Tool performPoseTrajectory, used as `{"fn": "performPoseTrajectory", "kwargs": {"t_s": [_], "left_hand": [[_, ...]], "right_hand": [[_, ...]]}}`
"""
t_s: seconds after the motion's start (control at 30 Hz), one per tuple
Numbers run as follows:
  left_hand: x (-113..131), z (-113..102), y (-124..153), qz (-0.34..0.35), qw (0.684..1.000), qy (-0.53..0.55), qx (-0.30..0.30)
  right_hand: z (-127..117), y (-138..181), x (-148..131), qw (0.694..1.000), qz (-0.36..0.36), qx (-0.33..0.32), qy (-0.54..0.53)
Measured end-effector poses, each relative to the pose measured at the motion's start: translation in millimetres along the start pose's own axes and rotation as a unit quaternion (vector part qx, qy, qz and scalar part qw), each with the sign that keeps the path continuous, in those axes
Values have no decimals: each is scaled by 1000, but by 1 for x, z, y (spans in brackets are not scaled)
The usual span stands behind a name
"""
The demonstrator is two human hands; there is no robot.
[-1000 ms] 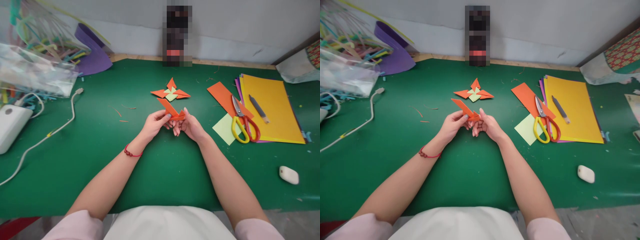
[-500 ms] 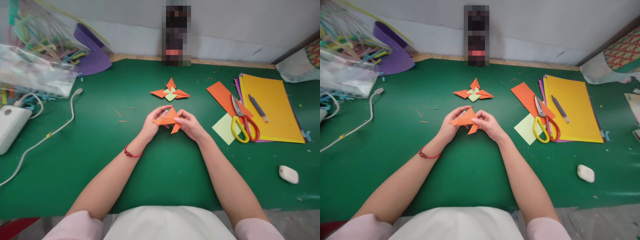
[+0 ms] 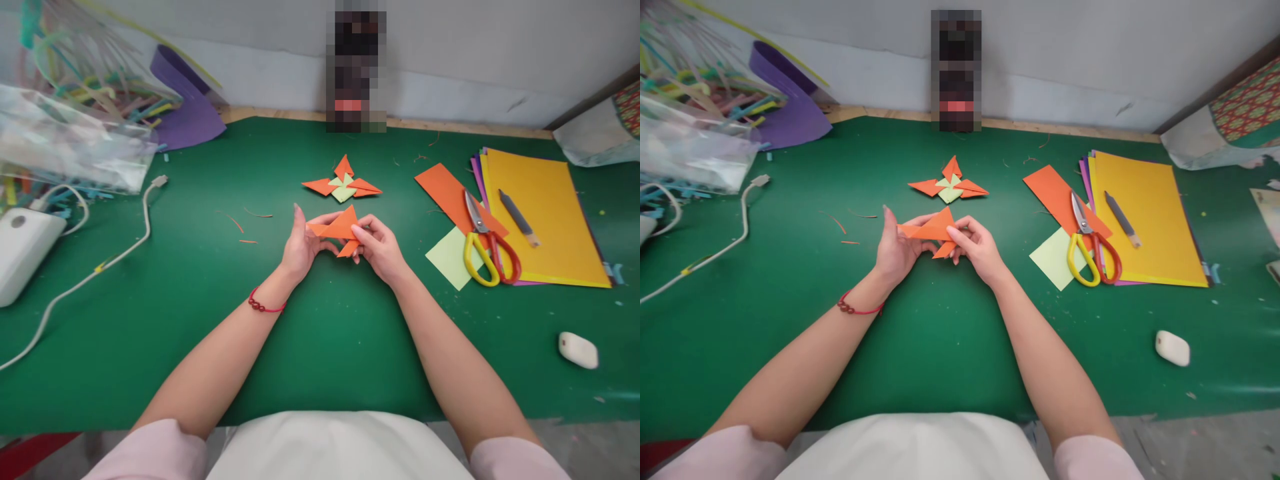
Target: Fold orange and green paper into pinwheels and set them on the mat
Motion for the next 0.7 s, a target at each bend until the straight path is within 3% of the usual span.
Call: {"fn": "performPoseTrajectory", "kwargs": {"t_s": [0.2, 0.43, 0.7], "left_hand": [[0, 4, 0, 21, 999, -36, -17], [-2, 12, 3, 5, 997, -73, -32], [3, 16, 5, 36, 990, -128, -43]], "right_hand": [[0, -1, -2, 1000, -10, 9, -2], [4, 0, 0, 998, -29, -24, 47], [6, 0, 0, 998, -15, -47, 38]]}}
Point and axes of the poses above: each hand's wrist, its own y-axis away from the middle knuckle, its own z-axis out of the palm, x = y × z, the point moved 7 cm from there along -y, towards the middle knuckle
